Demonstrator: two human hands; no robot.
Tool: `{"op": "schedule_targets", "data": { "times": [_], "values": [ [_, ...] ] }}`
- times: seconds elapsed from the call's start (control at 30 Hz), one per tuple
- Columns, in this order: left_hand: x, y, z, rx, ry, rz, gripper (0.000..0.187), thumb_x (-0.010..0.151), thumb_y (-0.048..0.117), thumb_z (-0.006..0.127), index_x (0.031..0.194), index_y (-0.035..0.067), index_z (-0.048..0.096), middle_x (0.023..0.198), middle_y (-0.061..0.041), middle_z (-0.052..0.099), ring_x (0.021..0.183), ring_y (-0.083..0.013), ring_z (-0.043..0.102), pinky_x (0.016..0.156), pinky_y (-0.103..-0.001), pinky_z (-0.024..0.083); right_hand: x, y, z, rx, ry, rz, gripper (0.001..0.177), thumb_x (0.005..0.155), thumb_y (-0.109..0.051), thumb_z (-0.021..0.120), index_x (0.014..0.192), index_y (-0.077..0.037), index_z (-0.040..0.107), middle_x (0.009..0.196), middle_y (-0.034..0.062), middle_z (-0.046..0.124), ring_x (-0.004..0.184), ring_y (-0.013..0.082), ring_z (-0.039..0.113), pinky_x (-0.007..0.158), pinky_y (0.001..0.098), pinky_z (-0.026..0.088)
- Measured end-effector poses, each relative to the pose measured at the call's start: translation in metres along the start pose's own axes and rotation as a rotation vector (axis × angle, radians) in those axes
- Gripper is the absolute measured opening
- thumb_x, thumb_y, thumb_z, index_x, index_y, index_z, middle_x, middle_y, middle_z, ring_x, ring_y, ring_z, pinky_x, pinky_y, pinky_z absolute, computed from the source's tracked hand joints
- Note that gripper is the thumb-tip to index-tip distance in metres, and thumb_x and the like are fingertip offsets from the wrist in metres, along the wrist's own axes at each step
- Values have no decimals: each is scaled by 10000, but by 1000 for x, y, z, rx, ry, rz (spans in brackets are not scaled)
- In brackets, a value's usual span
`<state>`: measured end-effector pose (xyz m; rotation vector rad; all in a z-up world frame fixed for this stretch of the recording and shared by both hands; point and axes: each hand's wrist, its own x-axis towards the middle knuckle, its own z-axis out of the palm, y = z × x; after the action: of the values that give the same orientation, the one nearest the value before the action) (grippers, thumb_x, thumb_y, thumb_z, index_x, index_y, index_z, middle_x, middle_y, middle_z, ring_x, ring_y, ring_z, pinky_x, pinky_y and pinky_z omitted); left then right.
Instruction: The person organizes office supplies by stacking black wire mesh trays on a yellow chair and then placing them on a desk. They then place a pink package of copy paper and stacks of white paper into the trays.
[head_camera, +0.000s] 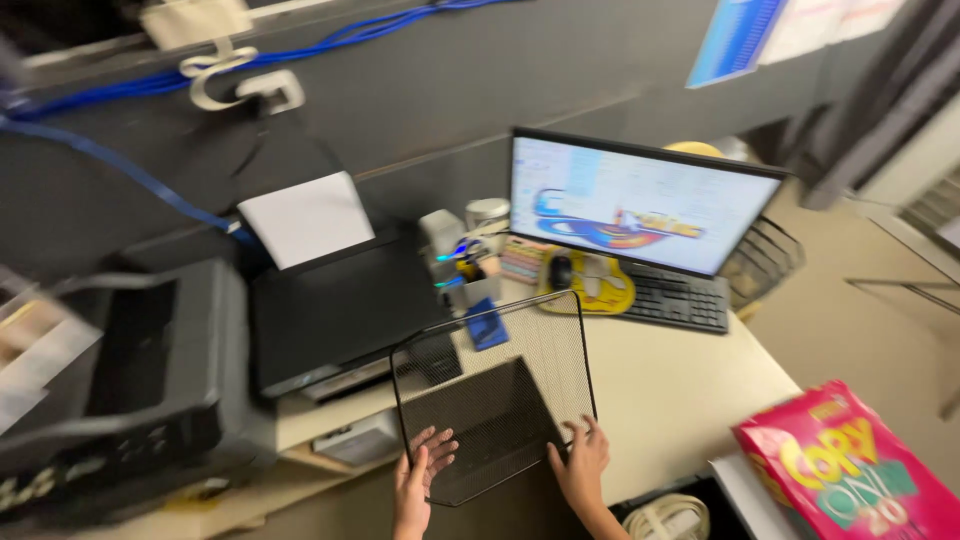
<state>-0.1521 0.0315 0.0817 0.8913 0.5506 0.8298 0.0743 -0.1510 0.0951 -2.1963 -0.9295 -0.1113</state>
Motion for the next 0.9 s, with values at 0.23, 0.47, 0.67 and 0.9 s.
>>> {"op": "schedule_targets", "data": {
  "times": [0.23, 0.47, 0.67, 0.9],
  "values": [
    [-82, 32, -124, -231, 226, 198, 468, 1020, 275, 521, 1387, -15, 522, 1311, -251, 673, 1146, -351, 691, 971, -448, 548, -24, -71, 108, 815, -116, 311, 854, 859, -55, 728, 1532, -118, 206, 1507, 187, 291, 1134, 258, 605, 951, 377, 532],
    [-186, 69, -238, -379, 441, 499, 449, 1045, 269, 528, 1401, -4, 514, 1336, -242, 641, 1186, -365, 649, 1002, -464, 503, -108, -259, 171, 1159, -614, 109, 995, 919, 54, 598, 1619, -202, -62, 1616, 158, 224, 1220, 254, 587, 1000, 384, 525],
    [-279, 84, -306, -472, 685, 707, 410, 1023, 226, 520, 1383, 29, 517, 1375, -220, 615, 1263, -319, 588, 1095, -459, 437, -162, -376, 210, 1244, -1054, -109, 951, 967, 102, 478, 1603, -297, -104, 1667, 156, 171, 1171, 286, 638, 956, 437, 586],
    [-370, 22, -408, -481, 526, 938, 287, 1130, 136, 427, 1344, -17, 540, 1348, -162, 610, 1236, -295, 583, 1117, -450, 434, -194, -463, 266, 1271, -1432, -161, 995, 955, 131, 417, 1599, -366, -158, 1711, 118, 136, 1030, 254, 649, 879, 428, 593]
  ]
}}
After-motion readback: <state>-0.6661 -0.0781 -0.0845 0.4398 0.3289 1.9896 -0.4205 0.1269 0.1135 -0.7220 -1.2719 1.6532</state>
